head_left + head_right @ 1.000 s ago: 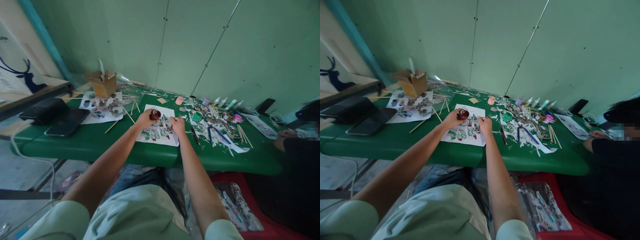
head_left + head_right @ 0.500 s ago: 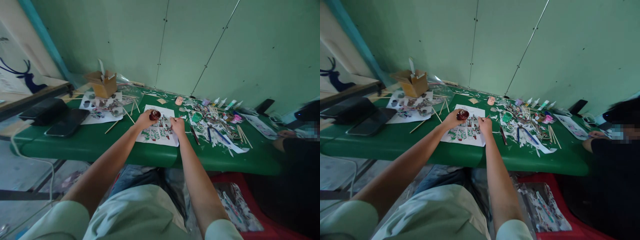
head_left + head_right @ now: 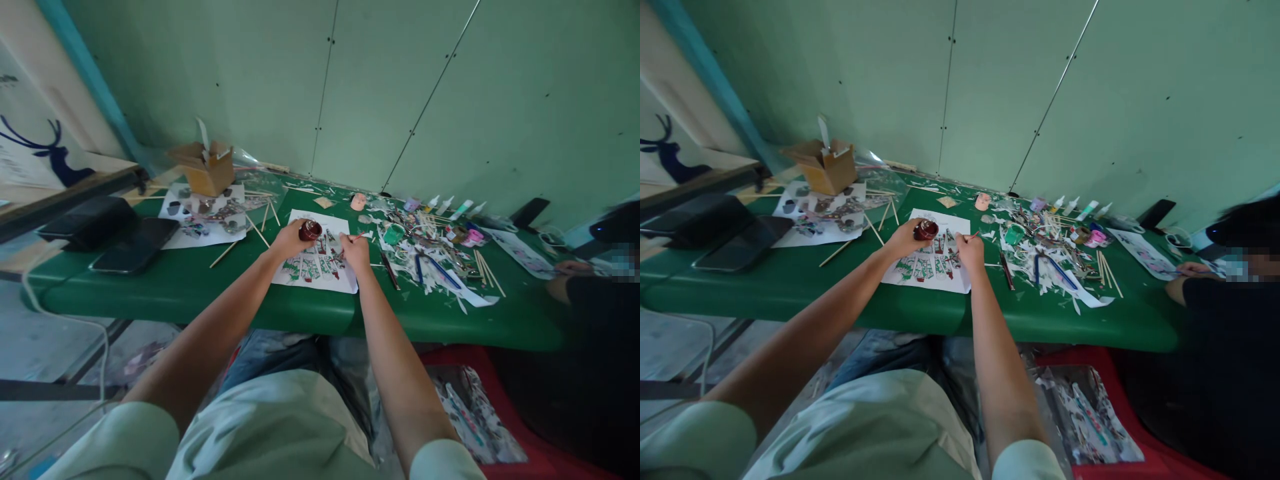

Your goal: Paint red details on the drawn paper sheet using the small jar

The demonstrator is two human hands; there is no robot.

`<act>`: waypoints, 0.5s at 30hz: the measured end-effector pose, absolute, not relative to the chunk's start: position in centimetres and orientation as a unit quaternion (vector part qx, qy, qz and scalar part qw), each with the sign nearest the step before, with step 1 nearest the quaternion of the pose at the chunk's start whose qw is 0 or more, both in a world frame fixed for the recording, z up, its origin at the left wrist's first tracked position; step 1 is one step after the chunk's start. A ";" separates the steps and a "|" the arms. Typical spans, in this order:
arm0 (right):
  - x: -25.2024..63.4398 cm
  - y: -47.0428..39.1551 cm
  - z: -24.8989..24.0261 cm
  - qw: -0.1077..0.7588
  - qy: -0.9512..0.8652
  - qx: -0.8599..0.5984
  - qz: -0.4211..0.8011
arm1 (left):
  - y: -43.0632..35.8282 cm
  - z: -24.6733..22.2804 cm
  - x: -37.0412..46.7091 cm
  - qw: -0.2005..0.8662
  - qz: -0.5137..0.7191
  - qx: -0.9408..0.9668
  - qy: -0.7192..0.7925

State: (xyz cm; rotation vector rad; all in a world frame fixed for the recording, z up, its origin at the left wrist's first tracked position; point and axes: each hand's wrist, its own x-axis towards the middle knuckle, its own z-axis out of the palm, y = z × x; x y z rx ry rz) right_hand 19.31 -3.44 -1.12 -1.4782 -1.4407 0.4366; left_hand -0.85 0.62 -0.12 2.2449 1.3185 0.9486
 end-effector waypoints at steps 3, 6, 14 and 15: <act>19.2 -3.5 -1.0 0.503 -0.586 -0.604 0.198 | 0.6 -0.2 -0.8 0.186 0.339 0.797 0.465; 19.1 -3.5 -0.8 0.545 -0.543 -0.590 0.247 | 0.7 -0.3 -0.8 0.183 0.345 0.796 0.463; 19.2 -3.3 -0.1 0.684 -0.414 -0.462 0.385 | 0.7 -0.1 -0.8 0.169 0.346 0.819 0.425; 19.2 -3.3 0.0 0.690 -0.407 -0.445 0.400 | 0.7 -0.1 -0.8 0.169 0.346 0.821 0.422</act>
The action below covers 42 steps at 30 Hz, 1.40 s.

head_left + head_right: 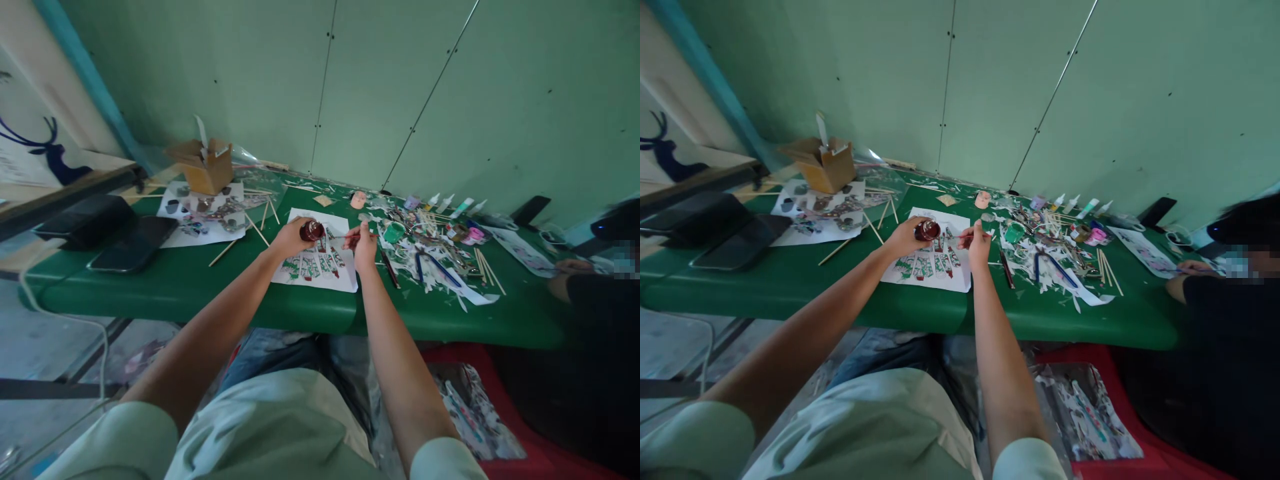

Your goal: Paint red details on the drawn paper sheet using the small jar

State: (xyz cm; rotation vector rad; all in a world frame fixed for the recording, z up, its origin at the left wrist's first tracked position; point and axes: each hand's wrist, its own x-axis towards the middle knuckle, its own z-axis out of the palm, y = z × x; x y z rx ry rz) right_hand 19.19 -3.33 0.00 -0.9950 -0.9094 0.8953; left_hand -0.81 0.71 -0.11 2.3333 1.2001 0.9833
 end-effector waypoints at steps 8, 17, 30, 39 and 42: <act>19.4 -3.7 0.6 0.728 -0.369 -0.356 0.455 | 0.6 -0.1 -0.8 0.174 0.356 0.827 0.399; 18.6 -3.9 0.3 0.635 -0.461 -0.433 0.444 | 0.3 0.1 -0.8 0.174 0.373 0.836 0.363; 18.5 -3.9 0.3 0.632 -0.455 -0.463 0.424 | 0.4 0.1 -0.8 0.178 0.351 0.830 0.394; 18.5 -3.8 0.2 0.623 -0.457 -0.465 0.433 | 0.3 0.2 -0.8 0.179 0.350 0.830 0.396; 18.3 -3.8 0.1 0.606 -0.481 -0.473 0.422 | 0.4 0.2 -0.8 0.175 0.349 0.831 0.396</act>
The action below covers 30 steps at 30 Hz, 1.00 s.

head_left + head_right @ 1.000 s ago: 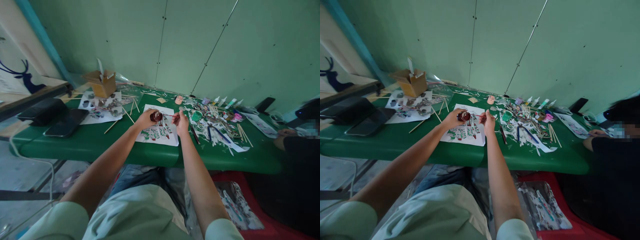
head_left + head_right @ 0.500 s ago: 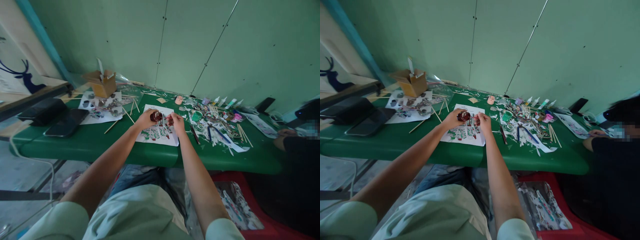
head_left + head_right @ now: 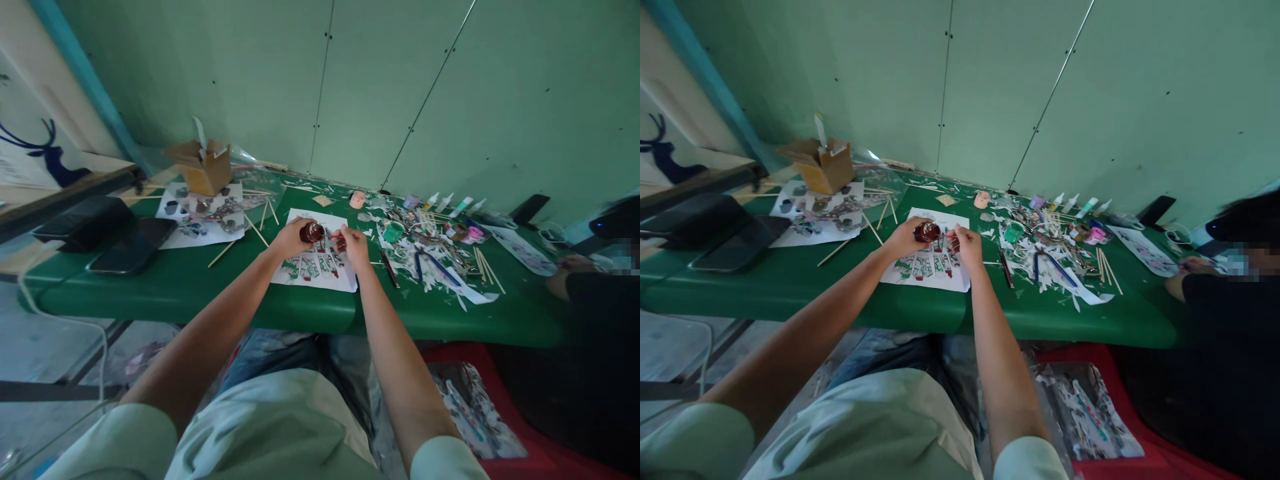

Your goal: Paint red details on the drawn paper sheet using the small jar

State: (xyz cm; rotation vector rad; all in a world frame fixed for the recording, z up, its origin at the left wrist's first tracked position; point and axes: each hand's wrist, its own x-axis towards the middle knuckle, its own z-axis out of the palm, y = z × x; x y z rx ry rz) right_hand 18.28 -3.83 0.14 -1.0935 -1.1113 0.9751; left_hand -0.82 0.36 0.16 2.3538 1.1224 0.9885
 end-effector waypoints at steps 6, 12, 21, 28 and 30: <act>18.4 -3.9 0.3 0.628 -0.461 -0.477 0.408 | 0.2 0.2 -0.8 0.180 0.347 0.826 0.405; 18.4 -3.8 0.1 0.617 -0.490 -0.469 0.398 | 0.4 0.1 -0.8 0.163 0.359 0.828 0.399; 18.4 -3.8 0.1 0.606 -0.490 -0.480 0.404 | 0.4 0.2 -0.8 0.152 0.360 0.829 0.401; 18.4 -3.6 -0.2 0.591 -0.506 -0.487 0.398 | 0.2 0.2 -0.8 0.143 0.367 0.834 0.387; 18.3 -3.7 -0.2 0.592 -0.498 -0.483 0.410 | 0.2 0.2 -0.8 0.141 0.371 0.835 0.382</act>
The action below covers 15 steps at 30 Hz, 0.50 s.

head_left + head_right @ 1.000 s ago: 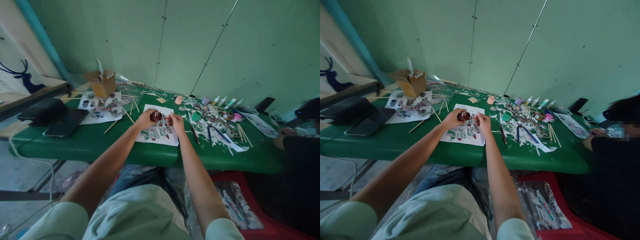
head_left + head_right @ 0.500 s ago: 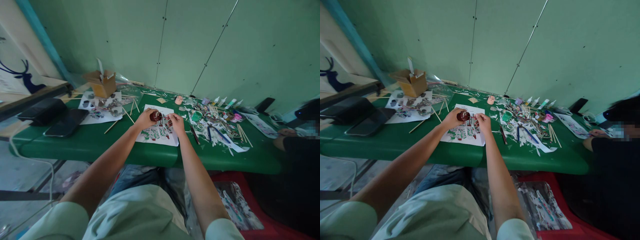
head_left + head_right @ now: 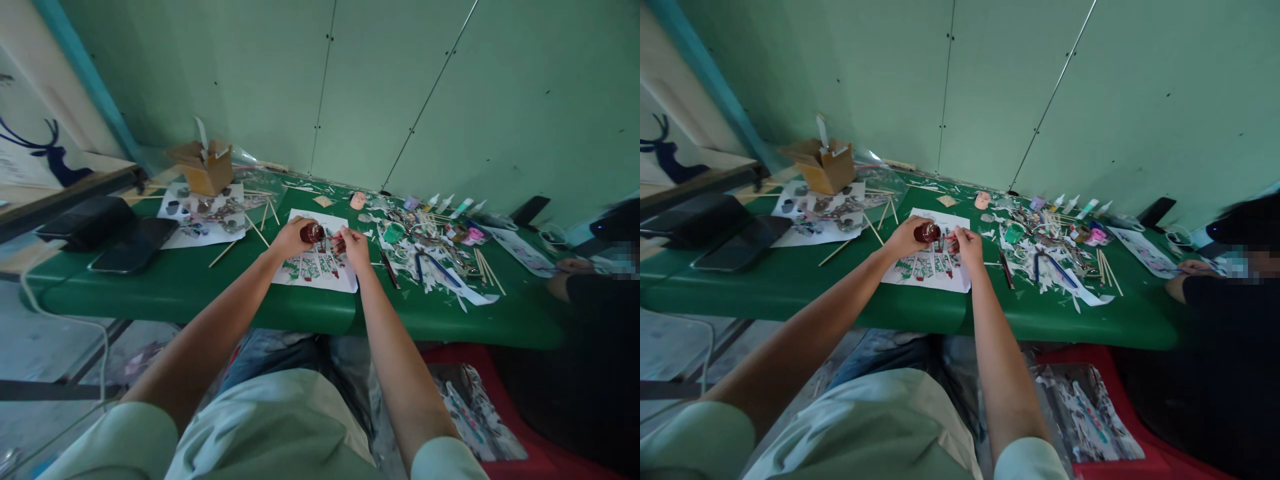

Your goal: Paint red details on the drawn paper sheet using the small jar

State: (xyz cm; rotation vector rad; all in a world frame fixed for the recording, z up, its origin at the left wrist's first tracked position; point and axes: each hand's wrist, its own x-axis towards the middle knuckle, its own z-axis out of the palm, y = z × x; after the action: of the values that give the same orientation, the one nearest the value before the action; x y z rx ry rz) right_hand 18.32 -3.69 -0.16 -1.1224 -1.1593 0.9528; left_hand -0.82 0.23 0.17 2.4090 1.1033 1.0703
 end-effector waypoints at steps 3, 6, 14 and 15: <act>18.4 -3.8 0.0 0.611 -0.474 -0.474 0.421 | 0.3 0.0 -0.8 0.142 0.371 0.834 0.382; 18.5 -3.7 0.0 0.620 -0.467 -0.470 0.420 | 0.4 0.0 -0.8 0.145 0.364 0.832 0.393; 18.6 -3.7 0.1 0.638 -0.476 -0.471 0.381 | 0.4 0.2 -0.9 0.155 0.355 0.824 0.414; 18.7 -3.7 0.2 0.640 -0.474 -0.470 0.380 | 0.4 0.2 -0.9 0.154 0.355 0.823 0.415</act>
State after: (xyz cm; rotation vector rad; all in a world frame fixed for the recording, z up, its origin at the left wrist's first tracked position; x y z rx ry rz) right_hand 18.66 -3.71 0.15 -1.0727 -1.0819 0.8675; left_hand -0.86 0.37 0.17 2.3601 1.1884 1.0183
